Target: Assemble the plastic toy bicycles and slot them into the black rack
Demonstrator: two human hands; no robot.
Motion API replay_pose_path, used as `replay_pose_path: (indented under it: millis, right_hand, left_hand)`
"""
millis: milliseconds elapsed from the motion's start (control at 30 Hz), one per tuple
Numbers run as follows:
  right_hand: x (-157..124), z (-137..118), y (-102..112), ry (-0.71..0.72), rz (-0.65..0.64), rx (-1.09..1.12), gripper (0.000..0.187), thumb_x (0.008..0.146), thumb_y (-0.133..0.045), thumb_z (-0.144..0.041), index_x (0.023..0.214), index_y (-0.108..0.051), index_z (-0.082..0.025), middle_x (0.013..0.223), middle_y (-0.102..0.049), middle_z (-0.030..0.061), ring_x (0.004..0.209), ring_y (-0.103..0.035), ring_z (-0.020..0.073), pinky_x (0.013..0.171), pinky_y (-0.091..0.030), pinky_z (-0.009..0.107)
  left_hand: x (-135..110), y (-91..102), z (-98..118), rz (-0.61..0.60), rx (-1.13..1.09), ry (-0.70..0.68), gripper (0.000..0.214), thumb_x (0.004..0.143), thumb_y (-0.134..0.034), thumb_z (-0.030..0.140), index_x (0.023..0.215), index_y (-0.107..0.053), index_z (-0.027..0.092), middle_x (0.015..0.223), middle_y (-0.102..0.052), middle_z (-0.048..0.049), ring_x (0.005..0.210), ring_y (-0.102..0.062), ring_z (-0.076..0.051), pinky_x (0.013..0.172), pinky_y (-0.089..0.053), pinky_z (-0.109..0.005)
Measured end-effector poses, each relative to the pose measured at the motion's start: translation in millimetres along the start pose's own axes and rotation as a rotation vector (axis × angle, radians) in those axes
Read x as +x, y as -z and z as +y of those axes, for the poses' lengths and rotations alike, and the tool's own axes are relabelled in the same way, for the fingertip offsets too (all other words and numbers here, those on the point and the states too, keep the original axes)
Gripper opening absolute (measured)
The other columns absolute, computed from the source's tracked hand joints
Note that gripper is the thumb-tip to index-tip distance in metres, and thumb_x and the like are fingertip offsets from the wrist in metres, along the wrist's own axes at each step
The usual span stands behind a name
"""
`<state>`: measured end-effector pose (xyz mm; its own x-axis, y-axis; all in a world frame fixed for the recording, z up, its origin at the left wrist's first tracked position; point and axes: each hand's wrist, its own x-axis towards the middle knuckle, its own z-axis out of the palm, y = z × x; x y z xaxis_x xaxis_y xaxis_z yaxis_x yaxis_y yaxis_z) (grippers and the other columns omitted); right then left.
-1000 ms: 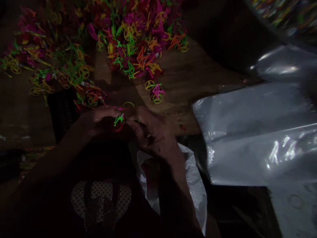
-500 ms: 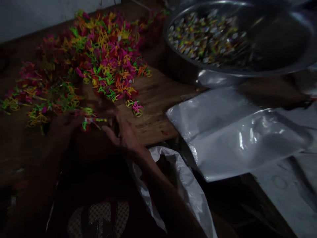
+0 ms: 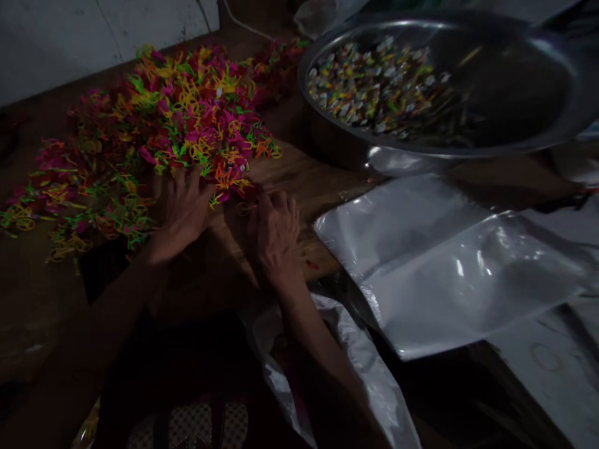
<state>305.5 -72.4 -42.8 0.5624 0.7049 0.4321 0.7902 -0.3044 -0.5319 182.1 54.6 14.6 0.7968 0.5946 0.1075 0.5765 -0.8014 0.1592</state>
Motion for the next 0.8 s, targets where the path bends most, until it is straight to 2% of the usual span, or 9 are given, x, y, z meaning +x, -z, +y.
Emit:
replay_pose_path:
  millis: [100, 167, 267, 367, 467, 567, 633, 733, 800]
  right_hand:
    - [-7.2, 6.9, 6.0, -0.014, 0.012, 0.014, 0.028, 0.096, -0.046, -0.027, 0.11, -0.07, -0.024, 0.093, -0.065, 0.0121, 0.09, -0.057, 0.0303, 0.083, -0.048, 0.047]
    - [-10.2, 7.7, 9.5, -0.024, -0.001, 0.042, 0.028, 0.096, -0.046, -0.027, 0.109, -0.07, -0.025, 0.091, -0.065, 0.0105, 0.085, -0.057, 0.0287, 0.079, -0.047, 0.044]
    - [-5.3, 5.1, 10.4, -0.037, 0.006, 0.083, 0.023, 0.094, -0.049, -0.025, 0.102, -0.071, -0.026, 0.088, -0.065, 0.0076, 0.079, -0.057, 0.0254, 0.074, -0.047, 0.04]
    - [16.8, 5.8, 6.5, -0.023, 0.07, 0.065, 0.019, 0.093, -0.052, -0.024, 0.09, -0.071, -0.024, 0.085, -0.066, 0.0077, 0.076, -0.057, 0.0234, 0.07, -0.045, 0.036]
    - [52.2, 11.7, -0.1, -0.062, 0.069, -0.027, 0.023, 0.093, -0.05, -0.025, 0.083, -0.07, -0.021, 0.082, -0.068, 0.0101, 0.075, -0.058, 0.0241, 0.068, -0.042, 0.035]
    - [88.0, 15.8, -9.1, -0.107, 0.027, -0.086, 0.026, 0.092, -0.046, -0.023, 0.088, -0.072, -0.019, 0.086, -0.071, 0.0129, 0.08, -0.061, 0.0265, 0.07, -0.042, 0.035]
    - [108.9, 15.4, -15.3, -0.109, 0.026, -0.108, 0.029, 0.092, -0.044, -0.02, 0.094, -0.072, -0.017, 0.093, -0.072, 0.0153, 0.086, -0.063, 0.0281, 0.076, -0.044, 0.037]
    - [137.3, 10.9, -22.5, -0.071, -0.05, -0.183, 0.035, 0.093, -0.039, -0.019, 0.106, -0.071, -0.012, 0.106, -0.071, 0.02, 0.096, -0.063, 0.0296, 0.085, -0.045, 0.039]
    - [153.8, 6.8, -26.8, -0.018, -0.122, -0.229, 0.037, 0.094, -0.038, -0.019, 0.111, -0.07, -0.012, 0.113, -0.07, 0.0204, 0.103, -0.062, 0.0295, 0.088, -0.045, 0.039]
  left_hand:
    - [15.9, -14.9, -8.3, -0.045, -0.046, -0.018, 0.041, 0.089, -0.046, 0.004, 0.122, -0.067, 0.017, 0.165, -0.029, -0.0139, 0.153, -0.019, -0.044, 0.119, -0.02, -0.066]
    - [17.9, -16.7, -12.8, -0.017, -0.063, -0.033, 0.037, 0.091, -0.045, 0.007, 0.119, -0.068, 0.016, 0.163, -0.033, -0.0135, 0.152, -0.023, -0.041, 0.119, -0.023, -0.062]
    - [15.2, -6.4, -15.0, 0.073, -0.103, -0.04, 0.032, 0.092, -0.047, 0.011, 0.114, -0.07, 0.017, 0.157, -0.045, -0.0112, 0.146, -0.035, -0.035, 0.119, -0.028, -0.053]
    - [9.7, 11.1, -14.6, 0.261, -0.293, 0.019, 0.025, 0.093, -0.052, 0.017, 0.106, -0.073, 0.017, 0.132, -0.065, -0.0123, 0.128, -0.053, -0.029, 0.113, -0.038, -0.042]
    - [0.4, 24.9, -15.1, 0.346, -0.725, 0.235, 0.016, 0.088, -0.064, 0.027, 0.098, -0.074, 0.018, 0.095, -0.074, -0.0073, 0.1, -0.068, -0.024, 0.093, -0.051, -0.032]
    - [-12.5, 30.1, -17.8, 0.212, -1.264, 0.464, 0.023, 0.078, -0.076, 0.029, 0.096, -0.071, 0.017, 0.078, -0.074, -0.0025, 0.079, -0.071, -0.02, 0.074, -0.056, -0.028]
    - [-21.5, 30.7, -21.2, 0.098, -1.497, 0.594, 0.025, 0.073, -0.078, 0.025, 0.093, -0.067, 0.015, 0.075, -0.074, -0.0032, 0.071, -0.072, -0.019, 0.066, -0.058, -0.028]
    - [-33.0, 30.2, -26.7, 0.047, -1.652, 0.739, 0.024, 0.07, -0.079, 0.02, 0.085, -0.061, 0.014, 0.078, -0.075, -0.0066, 0.069, -0.074, -0.021, 0.062, -0.061, -0.029]
    - [-38.9, 29.2, -28.3, 0.06, -1.707, 0.754, 0.028, 0.072, -0.08, 0.023, 0.088, -0.059, 0.016, 0.083, -0.076, -0.0075, 0.069, -0.076, -0.022, 0.056, -0.06, -0.028]
